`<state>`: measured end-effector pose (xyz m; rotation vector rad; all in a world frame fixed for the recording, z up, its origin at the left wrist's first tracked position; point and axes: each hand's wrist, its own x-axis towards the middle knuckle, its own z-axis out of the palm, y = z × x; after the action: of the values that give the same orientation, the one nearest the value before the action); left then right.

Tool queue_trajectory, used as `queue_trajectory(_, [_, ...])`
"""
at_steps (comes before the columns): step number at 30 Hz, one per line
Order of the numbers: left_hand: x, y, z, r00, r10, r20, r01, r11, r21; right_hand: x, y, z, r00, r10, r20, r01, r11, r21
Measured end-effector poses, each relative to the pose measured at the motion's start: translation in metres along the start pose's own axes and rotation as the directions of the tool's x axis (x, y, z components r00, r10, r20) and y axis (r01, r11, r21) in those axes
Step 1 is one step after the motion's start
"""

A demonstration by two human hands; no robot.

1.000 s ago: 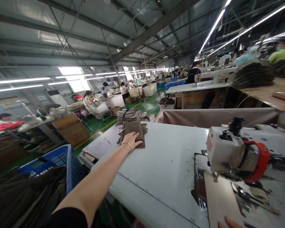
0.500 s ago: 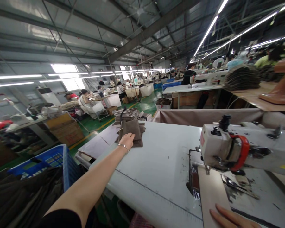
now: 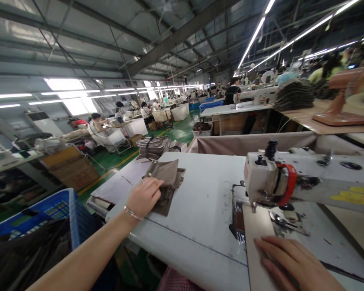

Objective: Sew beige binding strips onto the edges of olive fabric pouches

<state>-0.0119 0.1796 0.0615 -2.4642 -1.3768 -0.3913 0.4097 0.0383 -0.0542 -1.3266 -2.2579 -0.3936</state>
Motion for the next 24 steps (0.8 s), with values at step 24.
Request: queue_trajectory(24, [0.092,0.17,0.06,0.914,0.285,0.289,0.025,0.672,-0.74,0.033,0.01,-0.008,0.976,0.169,0.14,-0.173,0.985,0.017])
